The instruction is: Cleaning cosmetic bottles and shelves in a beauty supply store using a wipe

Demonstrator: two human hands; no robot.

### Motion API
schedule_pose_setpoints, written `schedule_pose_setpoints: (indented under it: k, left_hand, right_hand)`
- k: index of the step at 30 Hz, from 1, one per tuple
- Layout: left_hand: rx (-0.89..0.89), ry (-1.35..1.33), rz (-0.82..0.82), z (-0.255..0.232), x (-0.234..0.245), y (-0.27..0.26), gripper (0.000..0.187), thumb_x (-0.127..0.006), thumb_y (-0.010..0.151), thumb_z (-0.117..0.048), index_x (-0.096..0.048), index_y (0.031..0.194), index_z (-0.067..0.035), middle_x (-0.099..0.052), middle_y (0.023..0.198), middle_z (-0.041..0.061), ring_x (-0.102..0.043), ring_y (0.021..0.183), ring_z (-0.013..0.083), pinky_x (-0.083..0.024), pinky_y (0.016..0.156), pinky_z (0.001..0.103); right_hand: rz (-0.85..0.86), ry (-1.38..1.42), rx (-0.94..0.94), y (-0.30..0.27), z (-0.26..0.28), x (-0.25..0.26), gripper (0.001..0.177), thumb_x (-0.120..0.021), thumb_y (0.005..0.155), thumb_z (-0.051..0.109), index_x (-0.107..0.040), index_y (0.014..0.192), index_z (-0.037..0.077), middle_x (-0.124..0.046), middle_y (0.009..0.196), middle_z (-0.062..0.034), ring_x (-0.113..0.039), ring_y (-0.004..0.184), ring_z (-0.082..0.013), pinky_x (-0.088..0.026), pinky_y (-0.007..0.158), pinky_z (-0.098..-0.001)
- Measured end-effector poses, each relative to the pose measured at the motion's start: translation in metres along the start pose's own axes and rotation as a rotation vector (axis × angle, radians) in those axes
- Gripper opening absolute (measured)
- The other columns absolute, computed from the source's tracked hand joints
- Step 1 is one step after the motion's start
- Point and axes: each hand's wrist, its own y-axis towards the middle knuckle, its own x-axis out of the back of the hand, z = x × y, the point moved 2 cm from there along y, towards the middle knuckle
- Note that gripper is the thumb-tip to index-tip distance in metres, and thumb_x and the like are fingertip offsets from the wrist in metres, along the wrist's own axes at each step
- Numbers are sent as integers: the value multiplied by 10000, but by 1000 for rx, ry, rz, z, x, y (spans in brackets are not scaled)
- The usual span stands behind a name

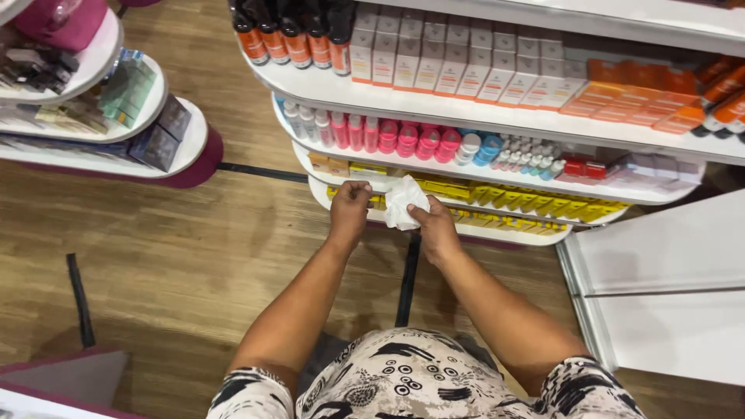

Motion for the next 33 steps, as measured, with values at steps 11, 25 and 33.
schedule_pose_setpoints:
  k: [11,25,33]
  left_hand:
    - [-323,758,35,-57,47,95,432,-671,900,-189,-592,1321,-131,-701,971,106,-727,887,309,-567,784,440]
    - [-270,1175,195,-51,36,132,611,-601,962,-283,-359,1521,-243,-626,1070,93,-706,986,369,-580,792,526]
    - [-226,1208,141,-48,33,128,582,-633,939,-367,-425,1449,-178,-614,1198,168,-717,963,441,-582,804,566]
  right_hand:
    - [-148,32,16,14,-41,-21,176,-714,908,20,-686,1081,36,-706,926,0,-657,810,-97,-527,803,-268]
    - [-188,89,49,42,-49,-41,155,-729,871,29,-685,1018,43,-669,803,12,-647,681,-69,-507,642,-230]
    - [-124,29,33,25,-20,-71,96,-726,869,28,-683,942,73,-642,800,31,-621,701,-60,-480,660,-217]
